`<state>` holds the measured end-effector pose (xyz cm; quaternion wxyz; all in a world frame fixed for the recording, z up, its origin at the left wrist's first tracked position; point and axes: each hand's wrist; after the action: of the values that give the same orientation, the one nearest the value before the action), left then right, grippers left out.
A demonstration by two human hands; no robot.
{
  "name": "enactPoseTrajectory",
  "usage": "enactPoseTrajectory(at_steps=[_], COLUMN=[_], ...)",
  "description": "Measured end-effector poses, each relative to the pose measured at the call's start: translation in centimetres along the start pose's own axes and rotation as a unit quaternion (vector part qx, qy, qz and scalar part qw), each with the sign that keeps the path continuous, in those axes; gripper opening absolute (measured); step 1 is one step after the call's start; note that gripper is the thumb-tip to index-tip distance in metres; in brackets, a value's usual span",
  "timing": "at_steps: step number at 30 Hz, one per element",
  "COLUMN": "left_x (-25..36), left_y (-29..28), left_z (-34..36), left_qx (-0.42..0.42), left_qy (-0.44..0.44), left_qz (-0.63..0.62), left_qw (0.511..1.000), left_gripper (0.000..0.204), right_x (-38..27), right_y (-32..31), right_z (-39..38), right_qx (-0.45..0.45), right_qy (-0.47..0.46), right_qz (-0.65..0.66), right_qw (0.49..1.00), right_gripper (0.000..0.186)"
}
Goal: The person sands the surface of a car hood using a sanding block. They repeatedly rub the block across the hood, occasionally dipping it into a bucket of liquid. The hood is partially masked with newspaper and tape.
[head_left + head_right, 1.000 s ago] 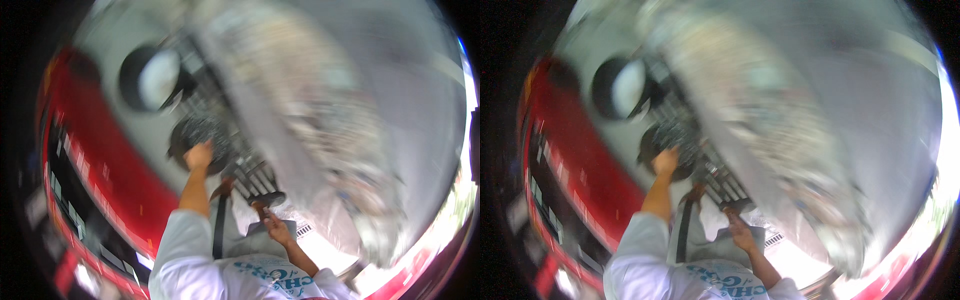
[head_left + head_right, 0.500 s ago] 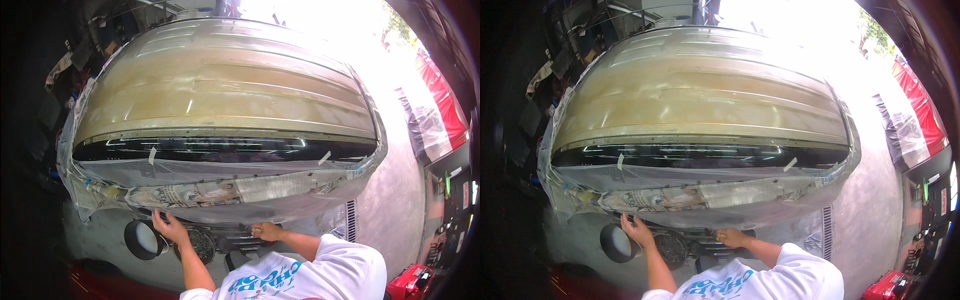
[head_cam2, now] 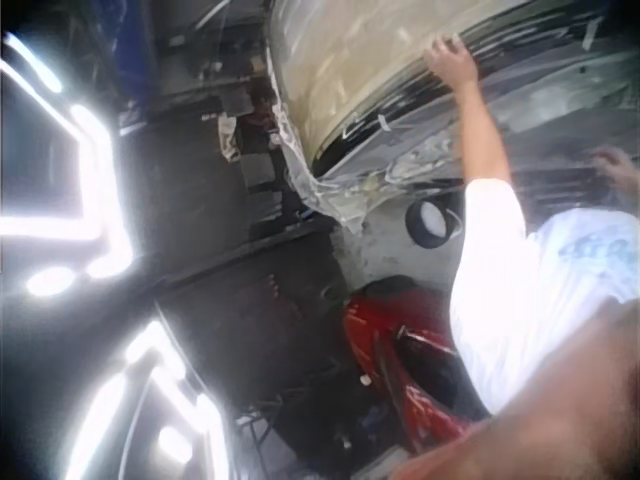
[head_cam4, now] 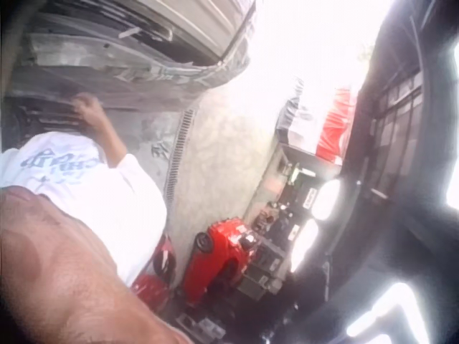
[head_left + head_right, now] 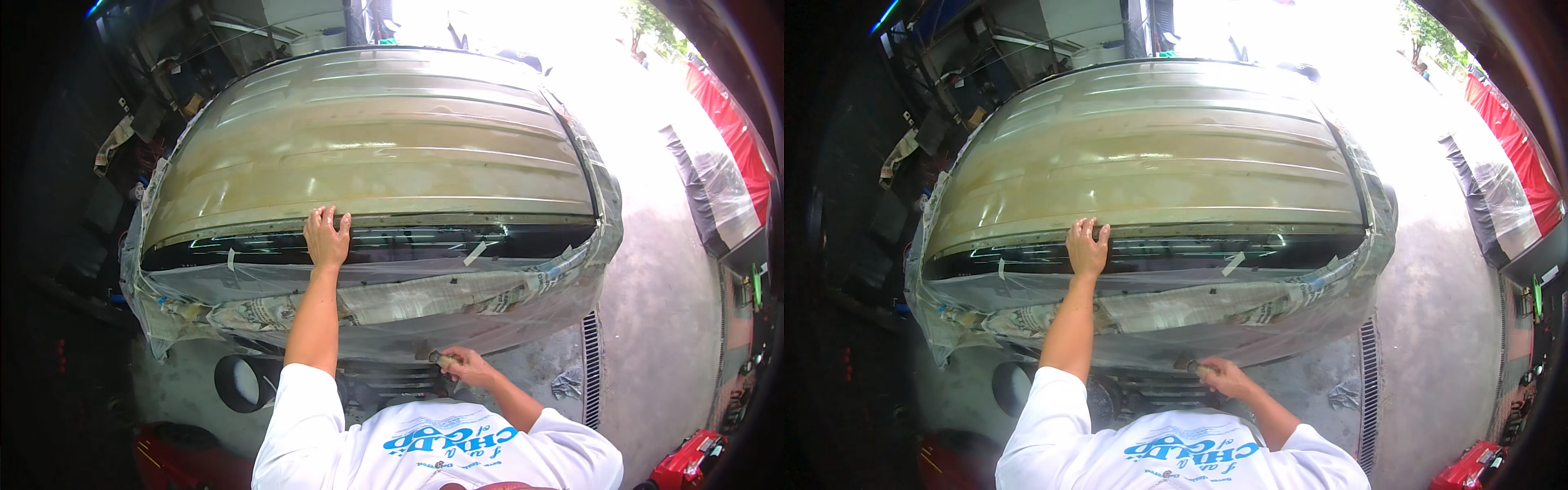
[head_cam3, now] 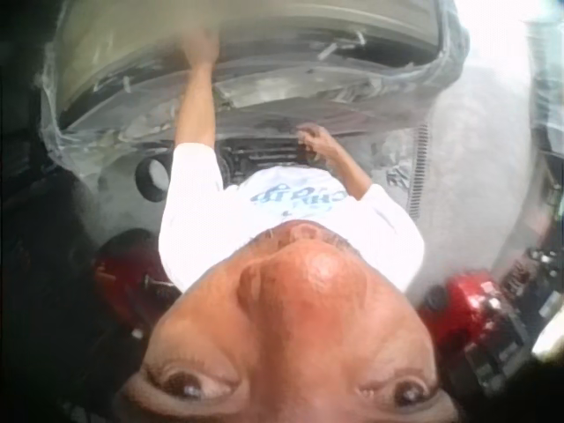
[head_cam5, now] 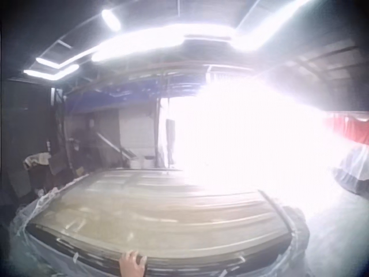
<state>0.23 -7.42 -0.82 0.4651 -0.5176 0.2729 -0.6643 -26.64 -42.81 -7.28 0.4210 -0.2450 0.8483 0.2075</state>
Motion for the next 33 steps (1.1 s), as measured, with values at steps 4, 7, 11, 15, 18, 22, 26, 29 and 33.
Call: enactPoseTrajectory(at_steps=[4,7,11,15,18,22,26,29,33], left_x=[0.8,1.6,2.3,2.4,2.0,1.6,1.9,1.8,1.4], left_y=[0.9,1.4,1.5,1.1,1.3,1.4,1.6,1.6,1.8], left_z=[0.2,0.6,0.0,0.1,0.1,0.1,0.3,0.3,0.2], left_qx=[0.073,0.110,0.132,0.113,0.114,0.120,0.143,0.152,0.155], left_qy=[-0.021,-0.046,-0.049,-0.048,-0.049,-0.059,-0.045,-0.048,-0.049], left_qz=[0.038,0.063,0.081,0.071,0.067,0.060,0.040,0.035,0.039], left_qw=[0.996,0.991,0.987,0.990,0.990,0.989,0.988,0.987,0.986], left_gripper=[0.051,0.054,0.038,0.025,0.021,0.019,0.018,0.017,0.017], right_x=[-1.5,-1.2,-2.9,-3.9,-5.4,-5.7,-5.8,-7.0,-8.4], right_y=[-2.8,-5.1,-6.7,-8.2,-8.1,-8.2,-7.9,-7.9,-8.1], right_z=[-3.7,-4.9,-5.7,-4.3,-2.9,-1.3,-0.3,-0.7,-1.1], right_qx=[0.043,0.066,0.098,0.092,0.102,0.078,0.075,0.073,0.053], right_qy=[-0.020,-0.047,-0.095,-0.128,-0.151,-0.188,-0.221,-0.213,-0.274], right_qz=[0.040,0.046,0.109,0.123,0.144,0.160,0.190,0.199,0.275], right_qw=[0.998,0.996,0.985,0.980,0.973,0.966,0.954,0.954,0.920], right_gripper=[0.044,0.041,0.039,0.039,0.039,0.040,0.042,0.042,0.041])
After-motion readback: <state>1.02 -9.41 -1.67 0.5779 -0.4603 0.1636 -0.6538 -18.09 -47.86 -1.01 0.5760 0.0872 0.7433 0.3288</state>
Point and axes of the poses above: each hand's wrist, its own z-axis towards the middle knuckle, its own y-axis out of the palm, x = y × z, and after that the axes turned 12 degrees about -x, right-handed
